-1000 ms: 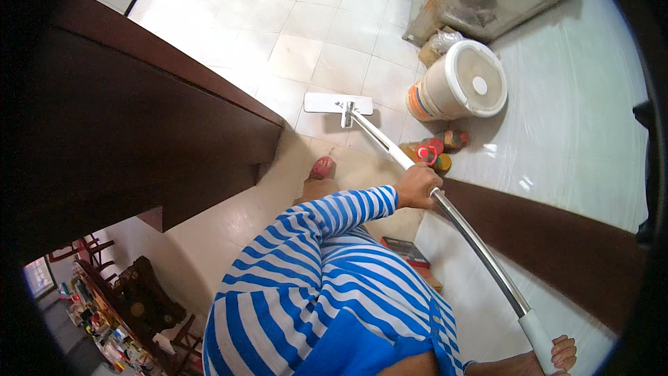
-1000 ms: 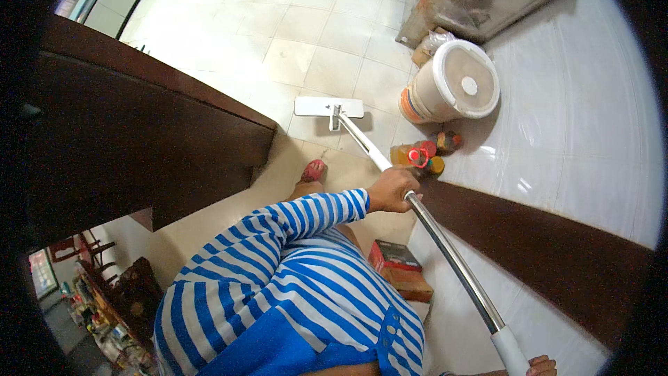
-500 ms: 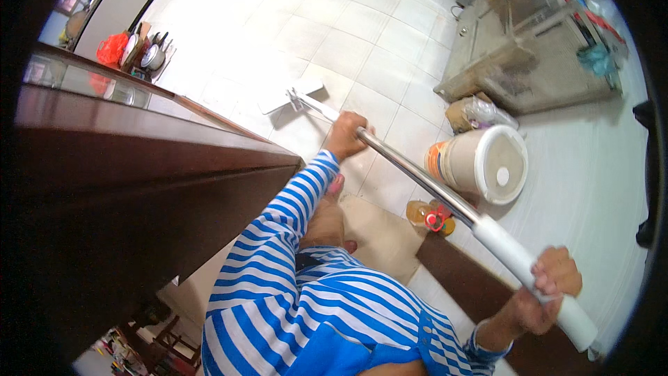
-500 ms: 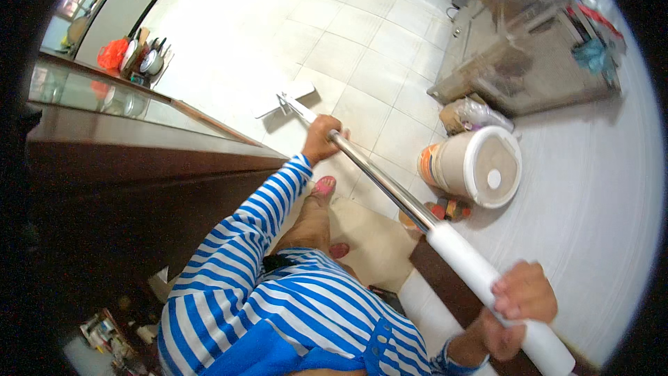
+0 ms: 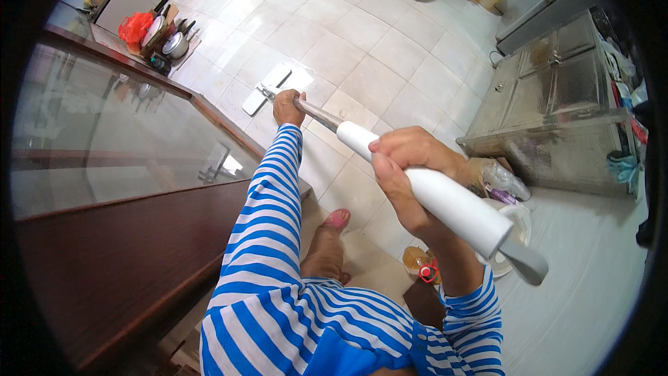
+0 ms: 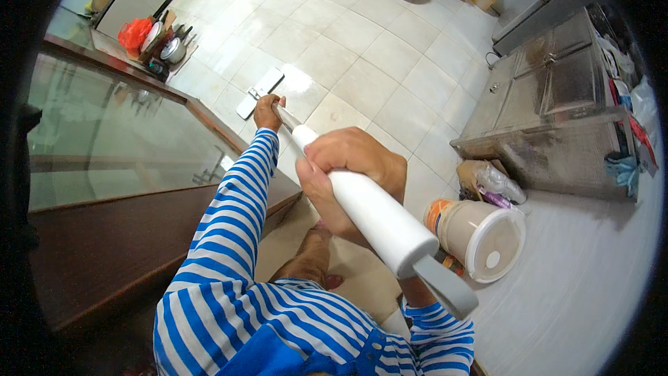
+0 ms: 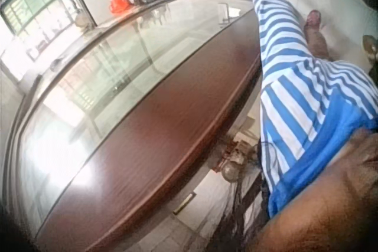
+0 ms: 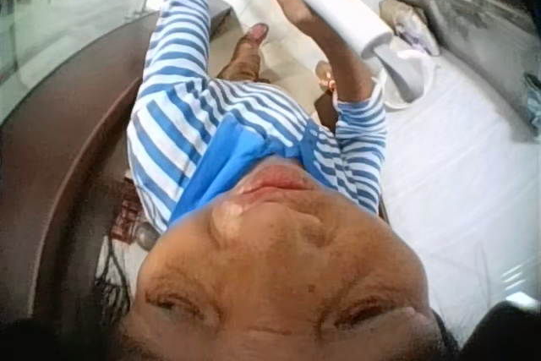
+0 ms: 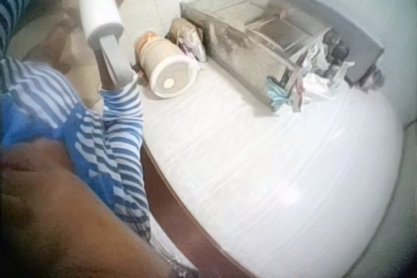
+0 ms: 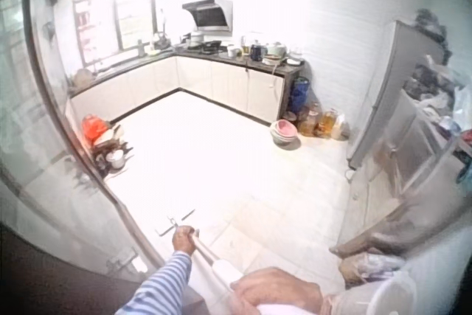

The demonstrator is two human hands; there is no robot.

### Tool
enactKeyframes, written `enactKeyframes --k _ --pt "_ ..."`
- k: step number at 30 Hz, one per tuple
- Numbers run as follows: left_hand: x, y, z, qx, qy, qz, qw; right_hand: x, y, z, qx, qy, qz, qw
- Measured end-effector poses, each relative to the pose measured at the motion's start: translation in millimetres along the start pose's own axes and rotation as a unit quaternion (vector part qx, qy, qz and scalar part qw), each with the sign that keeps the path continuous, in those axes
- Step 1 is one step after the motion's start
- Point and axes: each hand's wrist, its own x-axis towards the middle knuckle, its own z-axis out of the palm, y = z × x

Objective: The person wrings a mop in a bucket, then mops the tiled floor in a living area and kitchen. They briefly pick up a small piece of debris and place it into a bucket before resuming mopping.

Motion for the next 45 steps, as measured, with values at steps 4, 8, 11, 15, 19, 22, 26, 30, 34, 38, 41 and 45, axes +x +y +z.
enactKeyframes --k 4,8,11,15,19,22,26,30,34,38,41,45 --pt "-15 0 15 -0.035 0.009 0.020 0.999 -8 7 -20 -0.056 -0.036 -0.028 0.997" --pt "-62 45 23 -0.057 0.079 0.125 0.987 -38 -23 -54 -0.091 -0.017 0.010 0.996" --pt "-118 108 20 -0.139 0.040 0.116 0.983 -51 -85 -96 -0.163 0.053 0.089 0.981" --pt "-191 191 0 -0.275 -0.042 0.120 0.953 -70 -163 -146 -0.236 0.095 0.114 0.960" --pt "-229 239 -26 -0.377 -0.186 0.155 0.894 -84 -195 -158 -0.195 0.248 -0.010 0.949" --pt "-226 246 -37 -0.399 -0.194 0.165 0.881 -97 -206 -157 -0.189 0.263 -0.023 0.946" --pt "-203 226 -29 -0.358 -0.155 0.203 0.898 -107 -199 -158 -0.102 0.268 -0.066 0.956" --pt "-136 174 -10 -0.274 -0.084 0.195 0.938 -87 -148 -145 -0.210 0.160 0.029 0.964" --pt "-55 115 2 -0.196 -0.027 0.106 0.974 -39 -67 -103 -0.096 0.090 0.009 0.991" --pt "2 74 8 -0.099 0.146 0.089 0.980 15 -3 -45 -0.002 0.059 0.028 0.998" --pt "26 56 16 -0.073 0.170 0.034 0.982 39 22 -13 -0.007 0.032 0.094 0.995" --pt "31 48 37 -0.090 0.115 0.031 0.989 41 32 -21 -0.012 -0.006 0.084 0.996"
